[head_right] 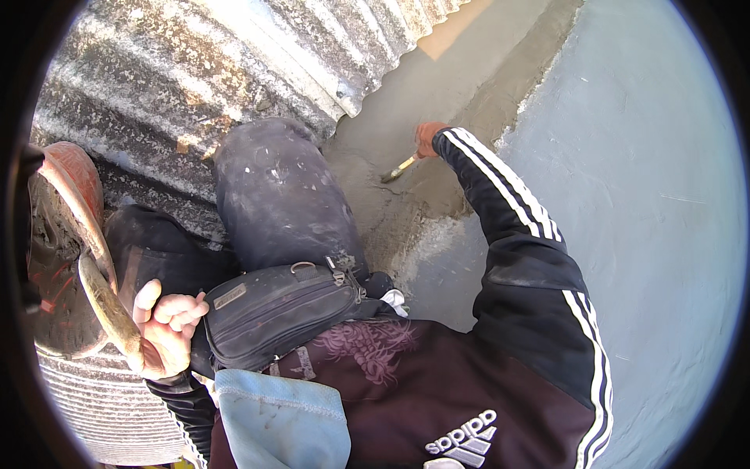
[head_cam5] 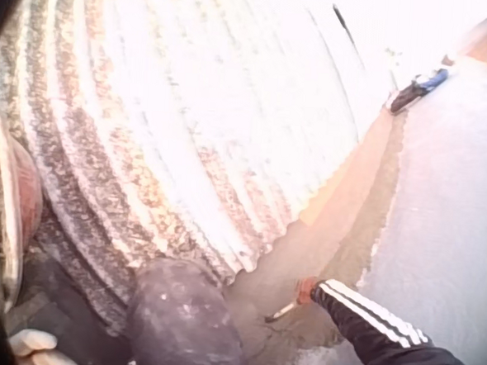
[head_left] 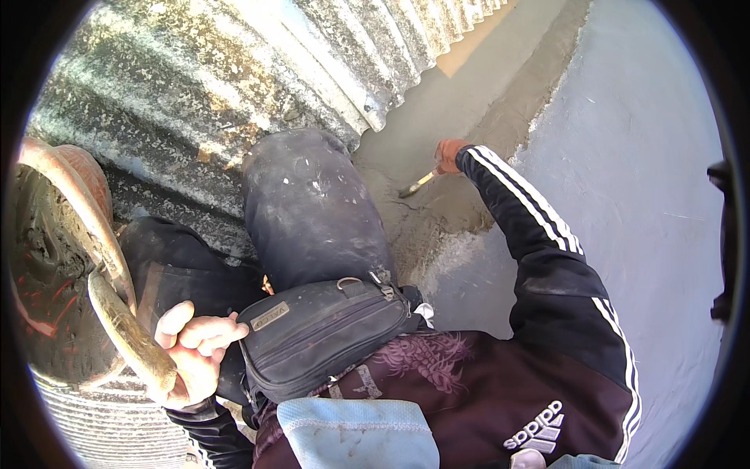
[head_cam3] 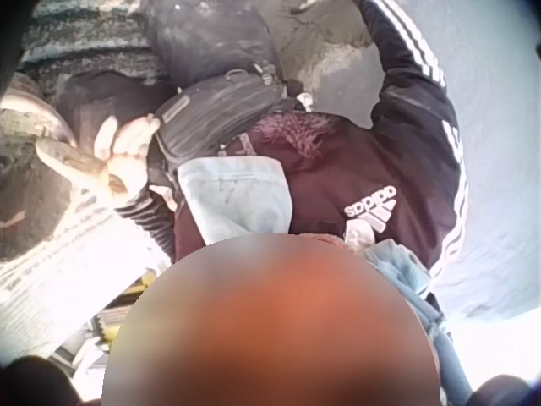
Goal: The person applies cement to the roof ridge using a brush and trowel. They repeatedly dip the brush into a bucket, spread the cement along the seam between corrugated and tiled sections, and occasionally smooth the surface with a trowel.
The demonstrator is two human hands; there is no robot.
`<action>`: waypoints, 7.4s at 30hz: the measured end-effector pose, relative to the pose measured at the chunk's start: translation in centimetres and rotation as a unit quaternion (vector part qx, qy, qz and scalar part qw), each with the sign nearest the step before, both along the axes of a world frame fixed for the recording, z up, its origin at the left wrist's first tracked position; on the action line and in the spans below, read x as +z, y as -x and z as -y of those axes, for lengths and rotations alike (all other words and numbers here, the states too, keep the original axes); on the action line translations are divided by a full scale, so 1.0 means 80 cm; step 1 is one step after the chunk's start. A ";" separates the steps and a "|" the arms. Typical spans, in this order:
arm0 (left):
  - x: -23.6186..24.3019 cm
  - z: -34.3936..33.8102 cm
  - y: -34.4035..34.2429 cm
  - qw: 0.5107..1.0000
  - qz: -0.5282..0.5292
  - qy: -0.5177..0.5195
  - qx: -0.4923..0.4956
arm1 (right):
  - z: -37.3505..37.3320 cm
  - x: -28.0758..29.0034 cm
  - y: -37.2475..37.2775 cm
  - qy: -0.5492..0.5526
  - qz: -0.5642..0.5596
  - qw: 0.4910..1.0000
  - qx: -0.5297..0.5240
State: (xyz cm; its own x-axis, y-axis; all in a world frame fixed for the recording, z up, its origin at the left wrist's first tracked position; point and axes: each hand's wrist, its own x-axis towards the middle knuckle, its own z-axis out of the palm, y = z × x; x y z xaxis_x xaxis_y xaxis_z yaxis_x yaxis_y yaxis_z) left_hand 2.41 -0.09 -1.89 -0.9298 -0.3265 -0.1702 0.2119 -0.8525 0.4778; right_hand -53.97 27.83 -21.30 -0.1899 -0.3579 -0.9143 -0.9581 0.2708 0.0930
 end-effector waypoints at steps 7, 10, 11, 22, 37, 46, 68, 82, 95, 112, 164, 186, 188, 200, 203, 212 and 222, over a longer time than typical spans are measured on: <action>-0.003 0.001 0.002 1.000 -0.024 0.000 -0.009 | 0.006 0.018 0.020 -0.095 -0.048 0.993 0.058; -0.003 0.001 0.002 1.000 -0.020 0.004 -0.015 | 0.012 0.011 -0.004 -0.080 -0.005 0.992 -0.096; -0.003 0.001 0.002 1.000 -0.020 0.004 -0.012 | 0.013 0.009 -0.011 -0.039 0.035 0.997 -0.049; -0.002 -0.001 0.003 1.000 -0.020 -0.008 0.000 | 0.025 0.012 -0.003 -0.019 0.029 0.996 -0.079; -0.004 -0.001 0.001 1.000 -0.017 -0.001 -0.001 | 0.030 0.044 0.025 0.019 -0.224 0.974 -0.027; -0.001 0.000 0.004 1.000 -0.019 -0.008 0.003 | 0.037 -0.010 -0.069 -0.187 0.020 0.981 -0.037; 0.121 -0.043 0.089 0.792 0.173 0.585 0.041 | 0.138 0.395 -0.042 0.639 0.346 0.542 -0.422; 0.221 -0.113 -0.122 0.278 0.528 0.752 0.279 | 0.245 0.486 -0.523 0.476 0.576 0.661 -0.072; -0.148 -0.343 -0.536 0.360 0.906 0.060 0.213 | 0.222 0.430 -0.321 0.564 0.372 0.721 -0.155; -0.236 -0.426 -0.547 0.346 0.790 -0.172 0.477 | 0.229 0.435 -0.321 0.577 0.367 0.720 -0.119; -0.145 -0.389 -0.522 0.254 0.927 0.049 0.273 | 0.222 0.417 -0.280 0.595 0.368 0.702 -0.131; 0.239 0.064 -0.085 0.648 0.209 0.412 0.605 | 0.269 0.434 -0.418 0.508 0.684 0.451 -0.265; 0.223 0.050 0.063 0.633 0.222 0.526 0.523 | 0.275 0.435 -0.397 0.586 0.646 0.363 -0.330; 0.024 -0.054 0.457 0.463 0.106 0.880 0.011 | 0.147 0.187 -0.070 0.621 0.370 -0.020 -0.690; -0.032 -0.004 0.452 0.240 0.364 0.895 -0.089 | 0.089 0.043 0.044 0.596 0.176 0.019 -0.783; -0.104 0.081 0.425 0.156 0.539 0.811 -0.166 | -0.014 -0.162 0.243 0.459 -0.071 -0.114 -0.878; -0.112 0.081 0.424 0.150 0.514 0.833 -0.143 | 0.014 -0.100 0.168 0.517 0.095 -0.280 -0.803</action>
